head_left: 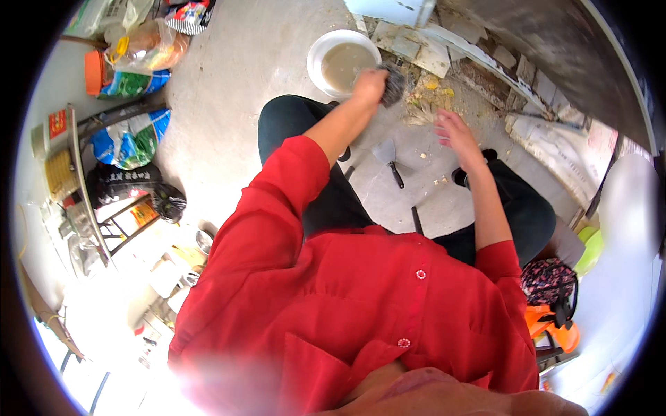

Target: The person cleans a dough mixer by scrubbing the interior and exterior surfaces with a scouring pad and frequently dipping it into a bucket of water.

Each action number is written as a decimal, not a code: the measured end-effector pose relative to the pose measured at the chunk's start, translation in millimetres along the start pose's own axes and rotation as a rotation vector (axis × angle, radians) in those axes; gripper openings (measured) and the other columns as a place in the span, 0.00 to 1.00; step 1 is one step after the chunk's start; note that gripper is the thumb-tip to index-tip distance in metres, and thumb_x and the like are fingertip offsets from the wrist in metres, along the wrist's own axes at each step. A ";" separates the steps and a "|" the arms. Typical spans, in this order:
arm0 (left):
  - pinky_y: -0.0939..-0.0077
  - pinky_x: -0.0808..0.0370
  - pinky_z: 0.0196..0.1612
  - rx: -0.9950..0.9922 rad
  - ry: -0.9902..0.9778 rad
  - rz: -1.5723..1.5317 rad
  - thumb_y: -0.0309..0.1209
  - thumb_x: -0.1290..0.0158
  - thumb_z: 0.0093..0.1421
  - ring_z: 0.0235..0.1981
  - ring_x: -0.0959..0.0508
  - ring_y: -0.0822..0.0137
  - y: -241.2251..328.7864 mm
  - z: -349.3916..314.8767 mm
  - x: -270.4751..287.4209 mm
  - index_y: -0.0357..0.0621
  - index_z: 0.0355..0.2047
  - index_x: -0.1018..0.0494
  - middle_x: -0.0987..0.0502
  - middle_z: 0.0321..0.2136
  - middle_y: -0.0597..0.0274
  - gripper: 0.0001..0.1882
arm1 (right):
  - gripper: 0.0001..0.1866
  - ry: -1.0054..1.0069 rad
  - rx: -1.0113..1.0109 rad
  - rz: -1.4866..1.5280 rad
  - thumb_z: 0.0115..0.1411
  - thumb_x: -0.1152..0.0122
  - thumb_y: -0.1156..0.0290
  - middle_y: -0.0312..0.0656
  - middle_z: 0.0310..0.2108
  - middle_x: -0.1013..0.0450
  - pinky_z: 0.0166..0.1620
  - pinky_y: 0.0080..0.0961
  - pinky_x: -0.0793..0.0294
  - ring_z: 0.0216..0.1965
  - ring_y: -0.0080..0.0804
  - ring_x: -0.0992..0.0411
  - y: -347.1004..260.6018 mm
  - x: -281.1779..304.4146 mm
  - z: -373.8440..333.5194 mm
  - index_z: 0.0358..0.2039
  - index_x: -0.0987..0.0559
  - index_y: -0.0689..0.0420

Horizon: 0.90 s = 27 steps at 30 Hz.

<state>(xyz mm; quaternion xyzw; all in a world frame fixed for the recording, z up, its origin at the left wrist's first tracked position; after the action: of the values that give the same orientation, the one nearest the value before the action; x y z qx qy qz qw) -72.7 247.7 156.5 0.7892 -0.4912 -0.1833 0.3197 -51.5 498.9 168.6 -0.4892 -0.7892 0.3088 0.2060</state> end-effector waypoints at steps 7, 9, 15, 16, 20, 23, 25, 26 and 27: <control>0.62 0.25 0.33 -0.142 -0.187 0.183 0.32 0.48 0.57 0.33 0.23 0.62 18.4 14.2 -2.4 0.39 0.42 0.27 0.24 0.33 0.56 0.14 | 0.30 -0.020 0.101 0.453 0.68 0.48 0.61 0.42 0.59 0.34 0.52 0.43 0.25 0.55 0.33 0.30 -88.5 -108.6 44.2 0.67 0.41 0.50; 0.59 0.26 0.47 -0.244 -0.224 0.511 0.32 0.48 0.55 0.44 0.25 0.52 47.0 18.8 9.5 0.37 0.50 0.30 0.25 0.45 0.46 0.23 | 0.27 -0.025 0.116 0.469 0.68 0.48 0.65 0.42 0.59 0.34 0.53 0.39 0.24 0.56 0.32 0.31 -90.8 -109.4 71.1 0.67 0.39 0.51; 0.54 0.44 0.65 -0.753 0.154 0.478 0.33 0.47 0.56 0.59 0.37 0.42 75.4 -39.9 -29.1 0.34 0.56 0.34 0.34 0.56 0.43 0.27 | 0.25 -0.169 0.174 0.089 0.64 0.41 0.72 0.40 0.48 0.27 0.43 0.20 0.25 0.45 0.27 0.27 -61.0 -132.0 182.6 0.62 0.32 0.50; 0.55 0.44 0.65 -0.794 0.167 0.472 0.32 0.47 0.56 0.58 0.36 0.42 82.7 -44.7 -25.0 0.34 0.55 0.34 0.34 0.56 0.43 0.27 | 0.29 -0.181 0.138 -0.009 0.61 0.38 0.72 0.41 0.48 0.28 0.40 0.22 0.26 0.42 0.27 0.28 -53.6 -150.0 202.3 0.63 0.33 0.48; 0.55 0.47 0.65 -0.852 0.133 0.156 0.27 0.49 0.57 0.56 0.35 0.45 117.8 -55.7 -0.2 0.35 0.53 0.34 0.33 0.54 0.44 0.22 | 0.31 -0.080 0.596 -0.508 0.53 0.34 0.73 0.47 0.49 0.28 0.46 0.32 0.26 0.43 0.39 0.27 -25.6 -204.7 283.3 0.59 0.30 0.50; 0.56 0.48 0.65 -0.853 0.105 -0.037 0.20 0.50 0.55 0.54 0.34 0.47 131.2 -54.3 15.4 0.36 0.50 0.33 0.31 0.50 0.47 0.20 | 0.29 -0.038 0.700 -0.744 0.52 0.35 0.73 0.51 0.52 0.29 0.53 0.39 0.29 0.49 0.49 0.28 -13.9 -223.9 337.6 0.56 0.29 0.53; 0.57 0.46 0.64 -0.853 0.130 -0.035 0.19 0.49 0.55 0.53 0.33 0.48 136.7 -55.4 27.7 0.36 0.50 0.33 0.30 0.49 0.48 0.20 | 0.29 -0.108 0.556 -0.715 0.51 0.37 0.74 0.52 0.54 0.30 0.57 0.44 0.32 0.55 0.55 0.32 -19.2 -237.2 356.3 0.55 0.31 0.55; 0.58 0.46 0.64 -0.855 0.143 -0.038 0.19 0.49 0.55 0.53 0.32 0.48 140.0 -55.8 32.2 0.35 0.50 0.33 0.30 0.48 0.48 0.20 | 0.28 0.007 0.564 -0.661 0.51 0.37 0.74 0.51 0.53 0.30 0.57 0.43 0.32 0.55 0.55 0.32 -17.3 -243.0 361.4 0.55 0.31 0.54; 0.58 0.42 0.61 -0.845 0.144 -0.051 0.18 0.49 0.54 0.52 0.31 0.48 141.1 -55.8 33.6 0.35 0.50 0.33 0.30 0.48 0.48 0.21 | 0.28 0.126 0.569 -0.605 0.51 0.37 0.74 0.51 0.53 0.29 0.56 0.43 0.32 0.55 0.54 0.32 -12.8 -250.5 363.7 0.55 0.30 0.54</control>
<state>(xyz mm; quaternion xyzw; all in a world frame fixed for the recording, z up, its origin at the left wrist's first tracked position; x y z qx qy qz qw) -116.8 191.7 294.6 0.6116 -0.3297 -0.3206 0.6438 -178.6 165.4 -91.8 -0.1768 -0.7664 0.4096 0.4620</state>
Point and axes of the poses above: each hand's wrist, its own z-axis towards the middle knuckle, its own x-axis out of the back of the hand, y = z × x, the point moved 3 cm from there along z, towards the middle knuckle
